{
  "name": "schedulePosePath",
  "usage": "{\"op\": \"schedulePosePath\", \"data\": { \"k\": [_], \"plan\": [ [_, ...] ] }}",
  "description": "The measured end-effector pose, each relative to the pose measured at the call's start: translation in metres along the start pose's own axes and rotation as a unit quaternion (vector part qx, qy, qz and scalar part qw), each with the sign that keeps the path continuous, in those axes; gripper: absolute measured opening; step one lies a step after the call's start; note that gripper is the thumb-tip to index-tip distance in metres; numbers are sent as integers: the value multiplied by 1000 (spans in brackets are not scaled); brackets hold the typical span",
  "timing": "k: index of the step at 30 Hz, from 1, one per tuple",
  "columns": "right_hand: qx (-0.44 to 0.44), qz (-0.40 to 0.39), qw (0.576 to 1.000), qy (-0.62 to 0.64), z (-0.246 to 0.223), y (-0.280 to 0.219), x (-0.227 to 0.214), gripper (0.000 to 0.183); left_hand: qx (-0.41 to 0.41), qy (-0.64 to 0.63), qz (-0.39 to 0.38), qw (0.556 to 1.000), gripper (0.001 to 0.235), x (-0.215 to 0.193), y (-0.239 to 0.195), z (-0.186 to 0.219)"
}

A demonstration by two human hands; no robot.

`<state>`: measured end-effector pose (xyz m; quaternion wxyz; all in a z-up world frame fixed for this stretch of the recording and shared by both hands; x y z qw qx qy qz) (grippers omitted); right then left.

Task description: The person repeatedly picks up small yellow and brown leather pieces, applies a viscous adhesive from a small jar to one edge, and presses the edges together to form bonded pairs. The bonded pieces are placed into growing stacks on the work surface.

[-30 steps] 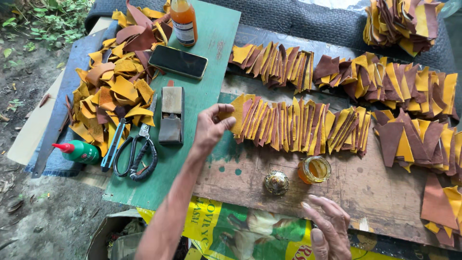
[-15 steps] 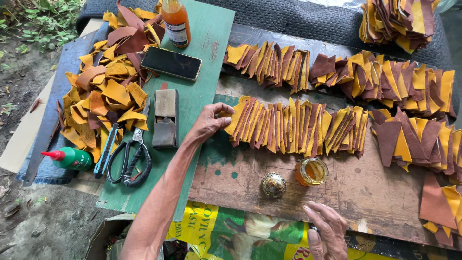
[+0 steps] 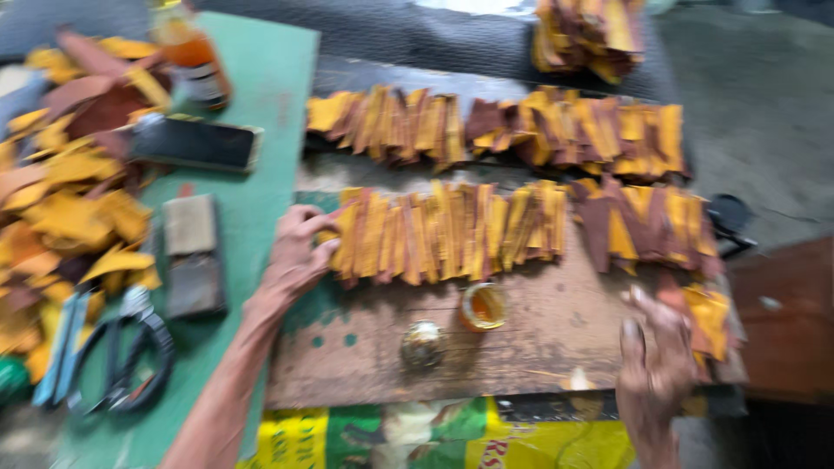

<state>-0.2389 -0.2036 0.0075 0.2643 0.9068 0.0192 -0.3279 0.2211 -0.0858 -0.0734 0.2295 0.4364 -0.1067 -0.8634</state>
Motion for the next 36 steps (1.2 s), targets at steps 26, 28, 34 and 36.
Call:
{"op": "schedulePosePath", "data": {
  "k": [26,28,34,36],
  "plan": [
    [-135,-167,956,-198,90,177,79,89,-135,-115,74,981,33,-46,-37,55],
    [-105,-160,968,-162,95,178,83,85,-133,-119,77,981,34,-47,-39,57],
    [54,-157,986,5,106,182,78,75,-120,-166,94,974,34,-54,-38,71],
    [109,-161,981,10,99,184,68,71,-116,-180,98,972,34,-57,-37,79]
  ]
}}
Point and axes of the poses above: each hand's wrist, its own y-axis towards the middle knuckle, its own x-axis out of the palm, z = x × y, the point moved 1 cm from there along y, towards the middle knuckle, and after that the axes turned 8 degrees about x, right-handed, at the moved point
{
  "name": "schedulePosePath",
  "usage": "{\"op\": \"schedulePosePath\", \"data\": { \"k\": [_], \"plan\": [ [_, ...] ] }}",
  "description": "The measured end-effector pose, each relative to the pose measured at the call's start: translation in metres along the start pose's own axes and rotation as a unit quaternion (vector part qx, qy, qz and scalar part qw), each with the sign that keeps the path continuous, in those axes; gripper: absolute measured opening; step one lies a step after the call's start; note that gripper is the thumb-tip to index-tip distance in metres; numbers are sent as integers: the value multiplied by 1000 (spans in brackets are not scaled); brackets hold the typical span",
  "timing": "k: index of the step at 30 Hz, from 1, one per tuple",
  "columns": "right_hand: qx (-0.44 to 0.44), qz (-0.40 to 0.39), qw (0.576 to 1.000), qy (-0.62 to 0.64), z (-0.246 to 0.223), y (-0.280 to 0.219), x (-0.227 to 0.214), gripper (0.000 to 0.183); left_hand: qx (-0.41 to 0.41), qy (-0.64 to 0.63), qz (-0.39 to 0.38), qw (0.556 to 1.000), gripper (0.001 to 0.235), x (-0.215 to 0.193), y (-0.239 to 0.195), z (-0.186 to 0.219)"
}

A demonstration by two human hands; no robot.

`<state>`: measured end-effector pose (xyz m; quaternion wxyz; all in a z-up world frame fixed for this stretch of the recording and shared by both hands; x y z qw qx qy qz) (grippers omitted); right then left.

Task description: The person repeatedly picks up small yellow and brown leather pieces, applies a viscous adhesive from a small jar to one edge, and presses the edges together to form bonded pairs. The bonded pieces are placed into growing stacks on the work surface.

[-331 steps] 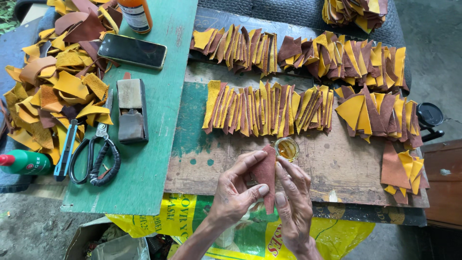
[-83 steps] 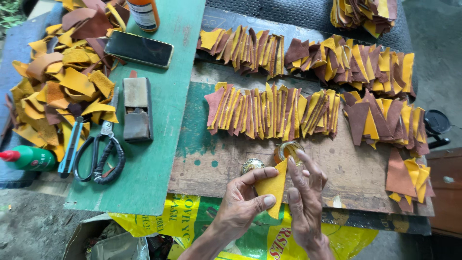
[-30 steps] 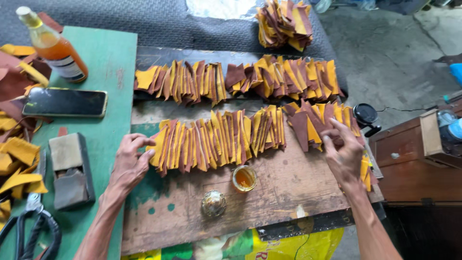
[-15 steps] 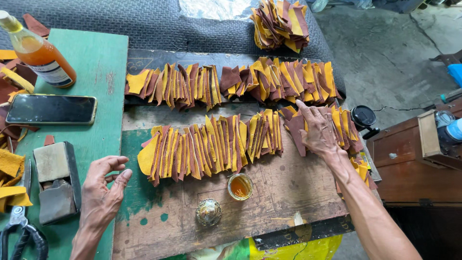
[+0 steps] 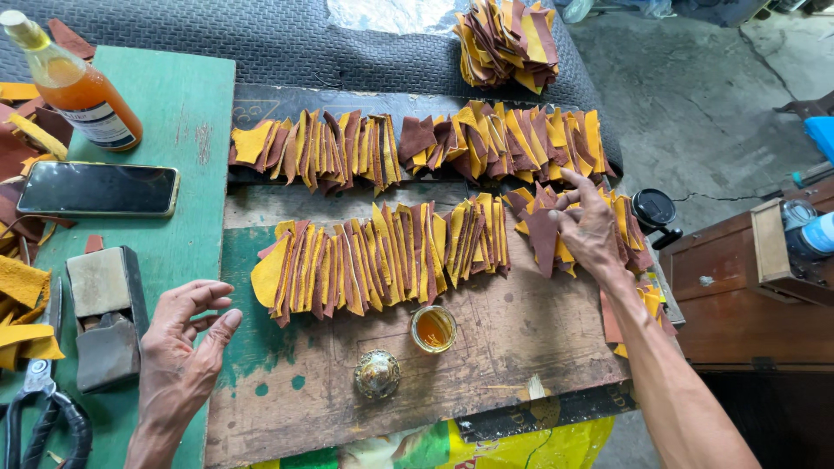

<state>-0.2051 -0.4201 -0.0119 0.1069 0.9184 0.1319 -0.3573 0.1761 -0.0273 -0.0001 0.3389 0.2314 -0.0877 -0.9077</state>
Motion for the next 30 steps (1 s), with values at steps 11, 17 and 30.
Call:
{"op": "schedulePosePath", "data": {
  "k": [11,17,30],
  "plan": [
    [20,-85,850,519,-118,-153,-11,72,-42,-345,-44,937,26,63,-62,84],
    [68,-206,881,421,-145,-217,56,68,-159,-336,-102,923,26,117,-111,91],
    [-279,-220,891,-282,-144,-164,65,59,-180,-324,-45,928,40,75,-124,69]
  ]
}}
Point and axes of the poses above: each hand's wrist, its own y-axis towards the middle knuckle, its own x-axis out of the palm, z = x × y, the point moved 1 cm from there along y, towards the middle knuckle, and after that the axes turned 8 degrees about x, right-handed, at the moved point
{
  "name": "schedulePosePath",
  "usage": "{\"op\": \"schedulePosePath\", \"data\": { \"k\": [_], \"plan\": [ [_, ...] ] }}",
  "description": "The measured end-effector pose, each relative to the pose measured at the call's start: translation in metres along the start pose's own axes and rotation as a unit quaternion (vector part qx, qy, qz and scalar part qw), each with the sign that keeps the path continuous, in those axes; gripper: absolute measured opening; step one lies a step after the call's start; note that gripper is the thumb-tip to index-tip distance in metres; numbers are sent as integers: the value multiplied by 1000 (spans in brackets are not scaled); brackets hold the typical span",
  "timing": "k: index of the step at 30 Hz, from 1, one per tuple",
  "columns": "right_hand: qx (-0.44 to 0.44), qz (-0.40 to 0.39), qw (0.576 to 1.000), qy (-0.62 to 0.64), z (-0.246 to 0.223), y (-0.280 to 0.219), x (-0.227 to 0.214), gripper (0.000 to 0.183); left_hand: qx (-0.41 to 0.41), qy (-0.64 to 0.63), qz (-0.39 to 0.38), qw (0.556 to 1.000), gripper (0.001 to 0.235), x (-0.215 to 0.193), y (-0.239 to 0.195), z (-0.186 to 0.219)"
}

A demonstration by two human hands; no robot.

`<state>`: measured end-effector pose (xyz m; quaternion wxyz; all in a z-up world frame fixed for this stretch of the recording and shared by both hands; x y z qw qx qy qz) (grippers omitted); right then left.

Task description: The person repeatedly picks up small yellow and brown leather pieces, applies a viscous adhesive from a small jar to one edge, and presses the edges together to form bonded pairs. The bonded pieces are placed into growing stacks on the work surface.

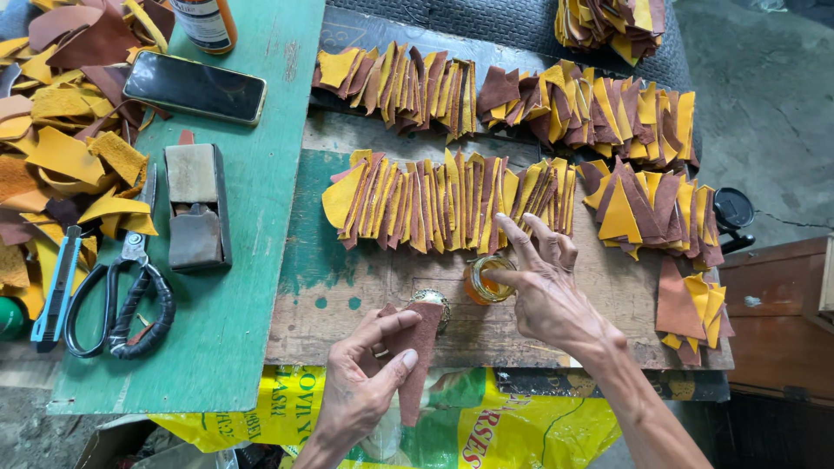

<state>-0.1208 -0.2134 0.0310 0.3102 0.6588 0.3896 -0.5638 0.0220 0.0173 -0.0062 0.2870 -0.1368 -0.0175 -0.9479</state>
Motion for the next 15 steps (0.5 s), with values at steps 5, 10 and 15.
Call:
{"op": "schedulePosePath", "data": {
  "k": [5,10,15],
  "plan": [
    [22,-43,999,10,-4,3,-2,56,-5,-6,0,1000,39,-3,2,2],
    [18,41,997,68,0,-14,-15,41,-52,-9,13,999,37,-5,4,-1],
    [10,59,993,100,0,-14,-15,33,-25,-89,-36,995,45,0,4,-2]
  ]
}}
Point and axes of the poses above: each hand's wrist, its own y-axis towards the middle knuckle, its own x-axis out of the palm, z = x × y, the point moved 1 cm from there along y, towards the middle knuckle, and after that the axes turned 8 degrees about x, right-handed, at the moved point
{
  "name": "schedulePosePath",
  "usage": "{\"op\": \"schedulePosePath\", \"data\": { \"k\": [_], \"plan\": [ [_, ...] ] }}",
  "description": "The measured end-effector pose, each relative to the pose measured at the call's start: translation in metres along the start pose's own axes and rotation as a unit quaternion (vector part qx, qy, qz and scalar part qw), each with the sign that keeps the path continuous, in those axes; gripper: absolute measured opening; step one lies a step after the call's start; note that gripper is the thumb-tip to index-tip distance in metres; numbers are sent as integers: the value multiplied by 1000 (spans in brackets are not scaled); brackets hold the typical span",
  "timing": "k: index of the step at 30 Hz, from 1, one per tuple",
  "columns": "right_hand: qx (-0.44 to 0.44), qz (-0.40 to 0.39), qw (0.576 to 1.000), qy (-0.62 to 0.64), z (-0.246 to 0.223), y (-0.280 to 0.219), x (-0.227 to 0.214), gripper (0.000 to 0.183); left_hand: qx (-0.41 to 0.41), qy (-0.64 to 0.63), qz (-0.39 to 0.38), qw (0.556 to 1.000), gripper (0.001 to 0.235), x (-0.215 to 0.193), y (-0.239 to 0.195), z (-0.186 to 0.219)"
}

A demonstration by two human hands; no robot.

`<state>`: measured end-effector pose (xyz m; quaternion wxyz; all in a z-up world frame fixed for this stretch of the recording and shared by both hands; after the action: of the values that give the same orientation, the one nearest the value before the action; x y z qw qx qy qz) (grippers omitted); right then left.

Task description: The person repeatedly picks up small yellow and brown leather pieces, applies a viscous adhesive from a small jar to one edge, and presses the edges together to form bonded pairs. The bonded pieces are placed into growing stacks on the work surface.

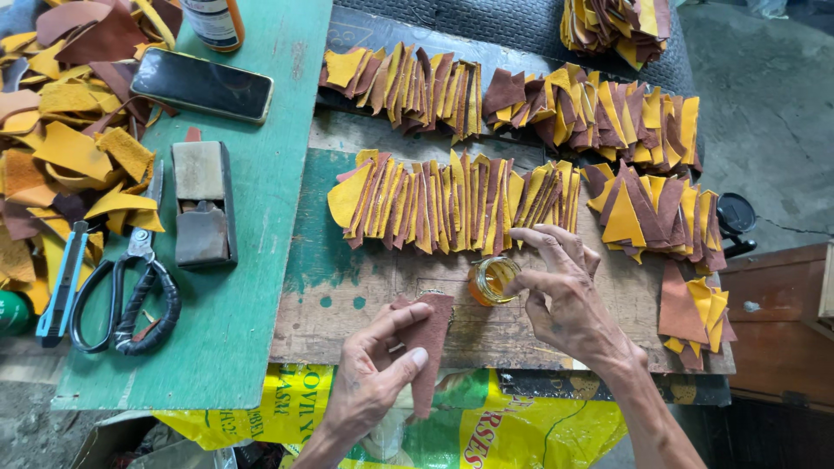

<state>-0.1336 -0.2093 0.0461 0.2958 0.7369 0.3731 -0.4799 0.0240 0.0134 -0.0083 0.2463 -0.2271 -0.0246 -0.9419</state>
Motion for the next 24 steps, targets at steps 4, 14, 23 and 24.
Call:
{"op": "schedulePosePath", "data": {
  "k": [4,14,23,24],
  "plan": [
    [14,-61,998,-6,1,2,3,38,-5,-22,-10,1000,50,-1,-2,-2],
    [16,13,1000,23,5,-6,6,37,28,-62,-36,997,54,3,-2,-5],
    [122,187,808,545,-83,-66,62,41,5,-206,-32,978,64,27,-5,-12],
    [137,187,807,543,-87,-69,68,42,0,-210,-36,977,64,29,-6,-13]
  ]
}}
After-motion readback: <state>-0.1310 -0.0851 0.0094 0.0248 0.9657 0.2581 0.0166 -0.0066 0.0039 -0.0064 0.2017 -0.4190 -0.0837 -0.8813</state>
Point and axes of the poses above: each hand's wrist, its own y-axis towards the middle knuckle, its own x-axis out of the palm, z = x × y, the point moved 1 cm from there along y, towards the middle knuckle, and after that the axes turned 8 degrees about x, right-handed, at the moved point
